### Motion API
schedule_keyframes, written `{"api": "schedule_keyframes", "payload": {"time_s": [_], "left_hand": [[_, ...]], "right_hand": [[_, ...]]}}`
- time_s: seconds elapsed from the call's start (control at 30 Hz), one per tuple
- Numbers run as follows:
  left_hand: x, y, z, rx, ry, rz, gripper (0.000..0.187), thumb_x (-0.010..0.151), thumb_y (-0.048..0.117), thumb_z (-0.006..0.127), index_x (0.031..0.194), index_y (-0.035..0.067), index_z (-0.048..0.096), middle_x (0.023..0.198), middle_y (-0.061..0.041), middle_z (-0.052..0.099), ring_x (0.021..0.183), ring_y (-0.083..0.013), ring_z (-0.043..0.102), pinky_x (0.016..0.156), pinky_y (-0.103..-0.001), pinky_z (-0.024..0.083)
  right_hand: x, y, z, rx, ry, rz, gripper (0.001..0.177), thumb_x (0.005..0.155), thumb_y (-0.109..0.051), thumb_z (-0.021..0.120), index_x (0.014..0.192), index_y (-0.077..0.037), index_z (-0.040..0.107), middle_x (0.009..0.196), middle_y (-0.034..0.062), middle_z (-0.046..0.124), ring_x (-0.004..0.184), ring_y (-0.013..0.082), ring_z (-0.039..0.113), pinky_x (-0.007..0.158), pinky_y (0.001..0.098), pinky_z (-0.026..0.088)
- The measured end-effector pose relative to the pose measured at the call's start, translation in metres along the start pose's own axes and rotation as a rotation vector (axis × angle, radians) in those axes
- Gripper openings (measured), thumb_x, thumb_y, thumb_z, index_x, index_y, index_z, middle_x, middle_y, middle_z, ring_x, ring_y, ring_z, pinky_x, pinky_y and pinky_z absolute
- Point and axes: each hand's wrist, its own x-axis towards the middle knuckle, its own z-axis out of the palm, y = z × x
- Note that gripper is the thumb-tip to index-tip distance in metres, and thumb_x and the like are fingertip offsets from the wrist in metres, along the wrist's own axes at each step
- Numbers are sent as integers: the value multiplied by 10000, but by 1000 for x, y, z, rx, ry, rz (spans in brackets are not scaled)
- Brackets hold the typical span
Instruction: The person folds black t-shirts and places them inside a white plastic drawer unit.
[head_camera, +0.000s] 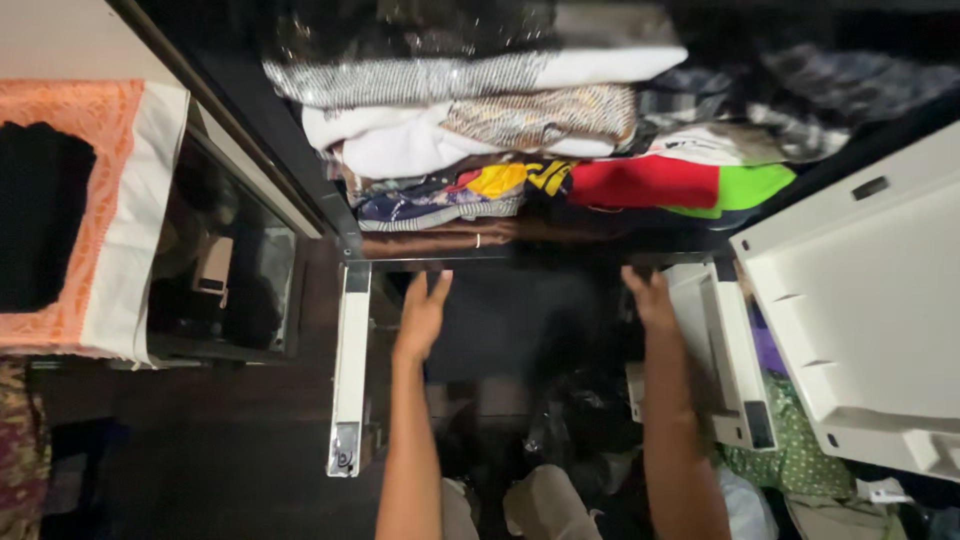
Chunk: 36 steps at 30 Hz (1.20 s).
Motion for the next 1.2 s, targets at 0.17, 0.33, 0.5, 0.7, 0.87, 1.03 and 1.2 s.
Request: {"api": "schedule_keyframes", "payload": {"time_s": [0.17,0.33,0.5,0.7,0.87,1.03,1.2], "left_hand": [[118,-59,5,-143,63,285,528,1027,315,574,1434,-14,501,1483,-142,506,1337,-238,461,1115,-359,372],[120,-119,11,148,-16,-1,548,786,199,794,1277,18,634,1323,-167,689,1233,-274,633,1067,-370,489],[153,-147,14,283,135,336,424,1021,300,562,1389,101,628,1460,-158,632,1405,-347,553,1201,-428,399],[148,-142,36,791,282,288,479,933,365,594,1362,157,649,1447,-142,610,1376,-355,526,1155,-492,384],[141,-114,116,778,90,519,331,1001,407,571,1257,259,720,1391,-53,676,1371,-318,577,1212,-487,404],[173,-128,122,974,36,361,384,980,432,572,1304,253,672,1428,-61,625,1392,-318,532,1210,-489,377],[196,-123,111,967,92,315,449,958,456,573,1351,246,624,1465,-70,575,1412,-317,486,1208,-491,350]], "right_hand": [[73,-20,29,-36,-39,-346,714,863,-441,773,1366,20,562,1354,254,578,1253,390,527,1045,467,419],[32,-3,60,-103,-149,-617,548,841,-267,788,1287,5,621,1260,237,638,1159,374,590,987,466,468],[20,1,73,196,-97,-493,420,793,-112,766,1194,-30,672,1150,192,704,1057,326,670,939,446,531],[68,6,85,-681,-71,-678,243,1026,-355,683,1160,-163,749,1138,138,716,1080,335,654,1056,510,493],[43,-13,163,-327,373,-1270,447,935,-359,703,1293,-96,658,1285,154,627,1176,399,586,1023,543,472],[47,-4,180,-331,293,-1195,438,940,-355,708,1291,-98,661,1282,152,634,1170,396,597,1022,542,479],[73,5,160,-394,245,-1029,427,946,-351,714,1288,-100,664,1278,150,643,1161,392,611,1022,540,487]]}}
